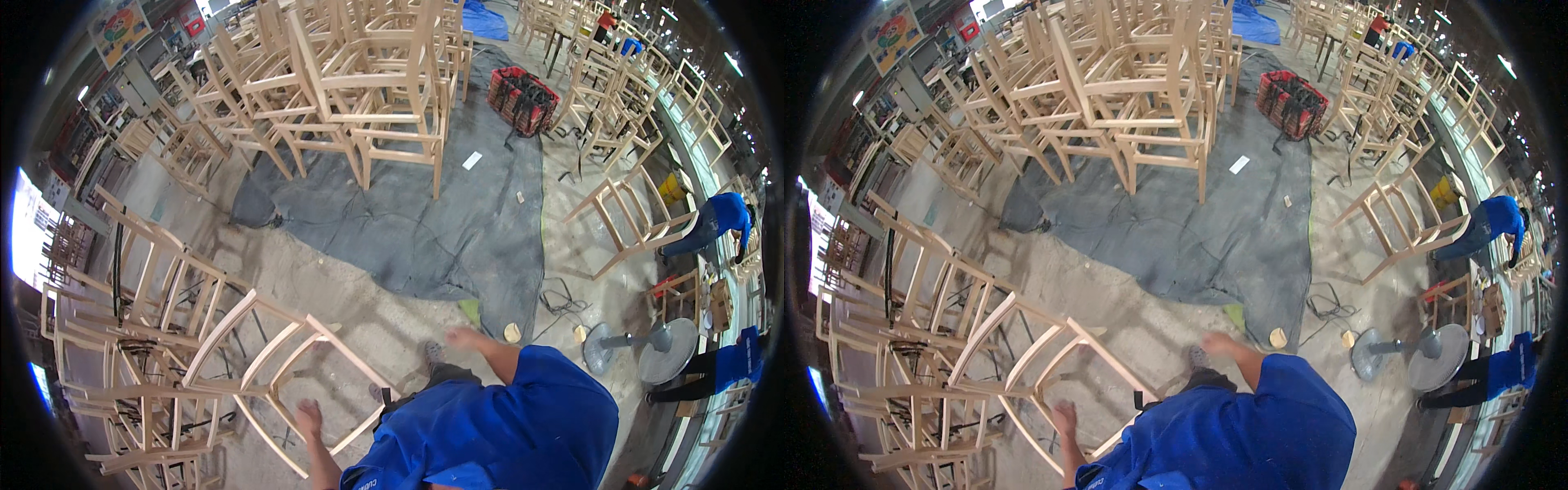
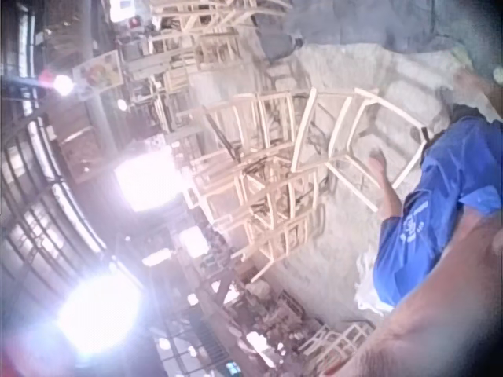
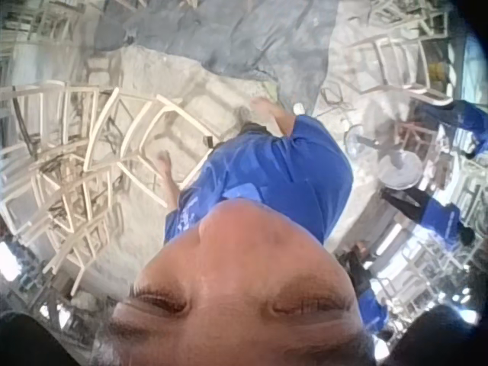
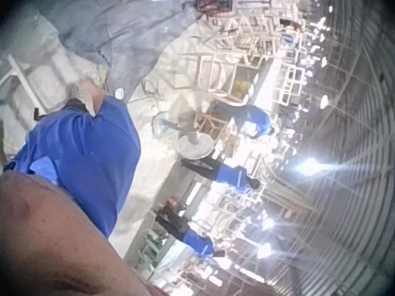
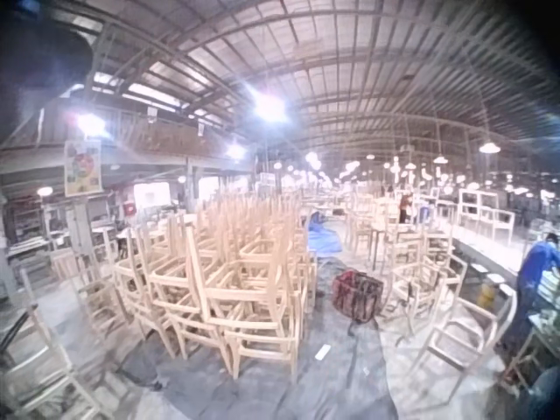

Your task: The person assembles wooden chair frames by hand in a factory setting. They pick up chair frames, secure them with black straps, and stack them with other completed units. The process involves repetitive handling of multiple chair frames and straps.

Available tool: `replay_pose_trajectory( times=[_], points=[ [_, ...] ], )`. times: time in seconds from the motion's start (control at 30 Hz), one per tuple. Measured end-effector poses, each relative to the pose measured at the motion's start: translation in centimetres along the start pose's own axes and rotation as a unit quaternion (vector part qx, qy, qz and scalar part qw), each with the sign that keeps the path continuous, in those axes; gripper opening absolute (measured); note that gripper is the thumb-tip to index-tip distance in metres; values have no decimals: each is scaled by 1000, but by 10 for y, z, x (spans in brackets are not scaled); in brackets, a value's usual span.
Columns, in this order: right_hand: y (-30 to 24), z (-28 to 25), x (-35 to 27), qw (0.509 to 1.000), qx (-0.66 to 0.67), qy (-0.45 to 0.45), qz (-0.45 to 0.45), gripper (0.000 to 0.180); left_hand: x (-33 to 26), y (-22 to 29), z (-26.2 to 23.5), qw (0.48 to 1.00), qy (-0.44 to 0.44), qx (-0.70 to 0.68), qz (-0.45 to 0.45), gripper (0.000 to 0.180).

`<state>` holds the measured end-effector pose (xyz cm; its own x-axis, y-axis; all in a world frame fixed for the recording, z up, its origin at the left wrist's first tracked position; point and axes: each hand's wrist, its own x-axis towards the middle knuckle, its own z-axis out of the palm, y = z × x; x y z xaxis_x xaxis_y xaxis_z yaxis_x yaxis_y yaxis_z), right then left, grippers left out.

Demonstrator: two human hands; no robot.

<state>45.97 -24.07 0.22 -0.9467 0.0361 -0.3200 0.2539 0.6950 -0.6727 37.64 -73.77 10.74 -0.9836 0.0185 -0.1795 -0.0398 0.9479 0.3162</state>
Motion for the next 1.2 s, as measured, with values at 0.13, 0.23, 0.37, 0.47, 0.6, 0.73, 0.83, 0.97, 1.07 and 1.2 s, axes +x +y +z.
replay_pose_trajectory(
  times=[0.13, 0.23, 0.37, 0.47, 0.6, 0.73, 0.83, 0.97, 1.07, 1.2],
  points=[
    [-33, 98, -110, 755, 389, -70, 523, 33, 77, -48, -114, 985, 172, -9, 28, 62],
    [-33, 108, -170, 777, 361, -33, 515, 36, 144, -51, -160, 955, 266, 91, 90, 75],
    [-34, 104, -204, 753, 442, 126, 472, 33, 213, -50, -184, 970, 149, 144, 127, 82],
    [-67, 113, -209, 689, 510, 264, 443, 31, 229, -47, -173, 980, 72, 160, 88, 62],
    [-102, 147, -233, 712, 470, 255, 455, 31, 230, -34, -175, 967, 66, 199, 147, 40],
    [-114, 189, -267, 752, 381, 108, 526, 35, 212, -27, -184, 961, -2, 206, 183, 45],
    [-112, 207, -275, 711, 411, 105, 561, 37, 199, -33, -200, 957, -67, 204, 194, 50],
    [-103, 211, -261, 706, 444, 111, 541, 33, 176, -40, -220, 944, -87, 242, 205, 57],
    [-79, 199, -244, 730, 444, 97, 510, 27, 138, -21, -226, 927, -113, 243, 263, 57],
    [-68, 153, -197, 741, 462, 181, 452, 28, 85, 33, -246, 919, -78, 195, 334, 51]
  ],
)
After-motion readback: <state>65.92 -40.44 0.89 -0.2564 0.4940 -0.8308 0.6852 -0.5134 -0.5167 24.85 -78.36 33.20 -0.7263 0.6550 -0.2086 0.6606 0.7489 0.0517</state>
